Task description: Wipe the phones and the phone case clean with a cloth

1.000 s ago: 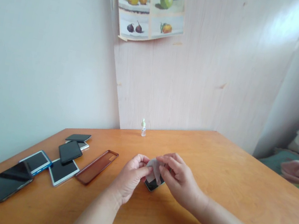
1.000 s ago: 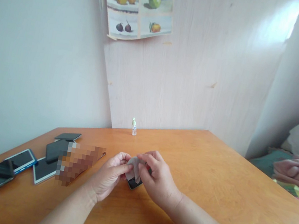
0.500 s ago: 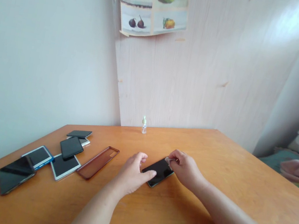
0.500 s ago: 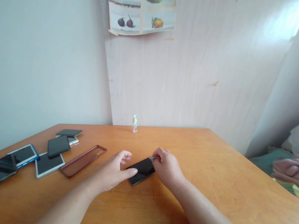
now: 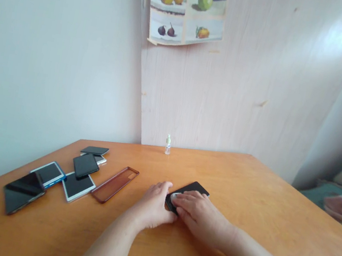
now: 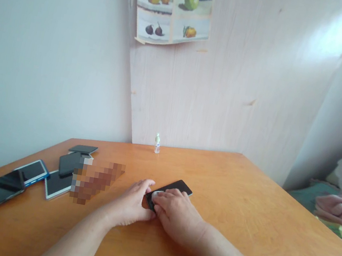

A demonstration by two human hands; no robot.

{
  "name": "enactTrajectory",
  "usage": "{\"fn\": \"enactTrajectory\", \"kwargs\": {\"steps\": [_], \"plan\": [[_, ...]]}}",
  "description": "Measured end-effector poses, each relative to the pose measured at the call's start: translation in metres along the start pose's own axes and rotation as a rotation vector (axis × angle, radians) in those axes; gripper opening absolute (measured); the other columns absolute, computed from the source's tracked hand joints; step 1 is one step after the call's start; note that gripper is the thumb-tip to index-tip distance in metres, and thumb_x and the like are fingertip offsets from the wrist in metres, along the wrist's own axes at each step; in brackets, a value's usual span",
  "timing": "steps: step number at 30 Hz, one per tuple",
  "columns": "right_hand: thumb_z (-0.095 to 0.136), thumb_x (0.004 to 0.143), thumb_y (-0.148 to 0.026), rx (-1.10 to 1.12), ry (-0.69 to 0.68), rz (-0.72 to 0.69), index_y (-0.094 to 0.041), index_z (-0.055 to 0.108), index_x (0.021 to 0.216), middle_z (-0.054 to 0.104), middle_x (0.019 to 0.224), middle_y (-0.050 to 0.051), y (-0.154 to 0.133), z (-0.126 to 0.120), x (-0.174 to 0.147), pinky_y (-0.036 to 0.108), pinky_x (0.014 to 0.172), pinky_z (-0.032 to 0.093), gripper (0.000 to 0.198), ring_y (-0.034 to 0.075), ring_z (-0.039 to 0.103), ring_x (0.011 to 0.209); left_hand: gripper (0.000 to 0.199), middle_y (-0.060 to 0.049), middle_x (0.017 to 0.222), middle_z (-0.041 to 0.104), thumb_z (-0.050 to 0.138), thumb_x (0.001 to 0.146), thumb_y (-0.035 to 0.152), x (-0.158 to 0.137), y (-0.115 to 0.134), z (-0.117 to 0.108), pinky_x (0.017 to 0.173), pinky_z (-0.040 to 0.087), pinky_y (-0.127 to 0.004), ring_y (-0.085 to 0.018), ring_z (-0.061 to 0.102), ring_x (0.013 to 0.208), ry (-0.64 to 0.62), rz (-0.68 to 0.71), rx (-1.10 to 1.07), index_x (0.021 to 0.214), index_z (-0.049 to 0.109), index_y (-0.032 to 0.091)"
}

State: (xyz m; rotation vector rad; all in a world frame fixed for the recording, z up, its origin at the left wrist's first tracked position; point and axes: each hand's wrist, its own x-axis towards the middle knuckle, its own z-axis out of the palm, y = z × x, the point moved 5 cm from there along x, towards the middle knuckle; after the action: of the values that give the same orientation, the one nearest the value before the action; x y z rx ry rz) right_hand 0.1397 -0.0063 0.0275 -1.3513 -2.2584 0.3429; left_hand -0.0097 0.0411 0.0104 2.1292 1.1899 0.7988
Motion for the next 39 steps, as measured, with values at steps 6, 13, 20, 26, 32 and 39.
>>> {"fn": "enactTrajectory", "kwargs": {"steps": [6, 13, 20, 26, 32, 39], "plan": [[0.038, 0.097, -0.039, -0.156, -0.036, 0.061, -0.033, 0.059, 0.128, 0.057, 0.137, 0.004, 0.019, 0.005, 0.004, 0.058, 0.108, 0.020, 0.038, 0.033, 0.036, 0.136, 0.087, -0.015, 0.118, 0.058, 0.079, 0.054, 0.035, 0.001, -0.002, 0.000, 0.099, 0.037, -0.041, -0.036, 0.050, 0.117, 0.009, -0.027, 0.022, 0.133, 0.046, 0.019], [0.030, 0.099, -0.043, -0.159, -0.039, 0.268, -0.029, 0.048, 0.140, 0.042, 0.150, 0.008, 0.051, 0.002, 0.007, 0.069, 0.109, 0.006, 0.047, 0.034, 0.023, 0.143, 0.097, -0.016, 0.123, 0.057, 0.081, 0.051, 0.037, 0.002, -0.004, 0.003, 0.099, 0.036, -0.043, -0.038, 0.049, 0.120, -0.007, -0.060, 0.049, 0.138, 0.041, 0.019], [0.018, 0.099, -0.054, -0.019, -0.249, 0.011, -0.042, 0.036, 0.145, 0.030, 0.156, -0.003, -0.004, 0.024, 0.009, 0.073, 0.107, -0.003, 0.051, 0.035, 0.008, 0.146, 0.102, -0.021, 0.141, 0.045, 0.074, 0.060, 0.033, 0.003, -0.003, 0.003, 0.103, 0.035, -0.041, -0.036, 0.044, 0.128, -0.010, -0.044, 0.046, 0.148, 0.026, 0.014], [0.021, 0.098, -0.053, -0.335, -0.140, 0.348, -0.032, 0.034, 0.148, 0.030, 0.156, 0.002, 0.055, 0.005, 0.016, 0.077, 0.104, 0.001, 0.055, 0.036, 0.007, 0.146, 0.114, -0.016, 0.139, 0.047, 0.077, 0.056, 0.042, 0.003, -0.001, 0.004, 0.105, 0.036, -0.037, -0.033, 0.042, 0.131, -0.065, -0.114, 0.138, 0.150, 0.019, 0.015], [0.018, 0.099, -0.053, -0.293, -0.167, 0.363, -0.033, 0.034, 0.148, 0.027, 0.157, 0.002, 0.050, 0.001, 0.009, 0.075, 0.105, 0.003, 0.055, 0.034, 0.009, 0.146, 0.110, -0.015, 0.134, 0.051, 0.077, 0.055, 0.043, 0.004, -0.003, 0.005, 0.104, 0.038, -0.038, -0.033, 0.045, 0.128, -0.052, -0.104, 0.169, 0.148, 0.024, 0.015], [0.018, 0.098, -0.055, -0.190, -0.252, 0.101, -0.040, 0.031, 0.148, 0.028, 0.157, 0.000, 0.008, 0.015, 0.005, 0.075, 0.105, 0.001, 0.053, 0.034, 0.012, 0.146, 0.098, -0.018, 0.137, 0.049, 0.070, 0.063, 0.041, 0.005, -0.002, 0.004, 0.103, 0.039, -0.037, -0.032, 0.047, 0.127, -0.056, -0.067, 0.212, 0.146, 0.027, 0.011]]}}
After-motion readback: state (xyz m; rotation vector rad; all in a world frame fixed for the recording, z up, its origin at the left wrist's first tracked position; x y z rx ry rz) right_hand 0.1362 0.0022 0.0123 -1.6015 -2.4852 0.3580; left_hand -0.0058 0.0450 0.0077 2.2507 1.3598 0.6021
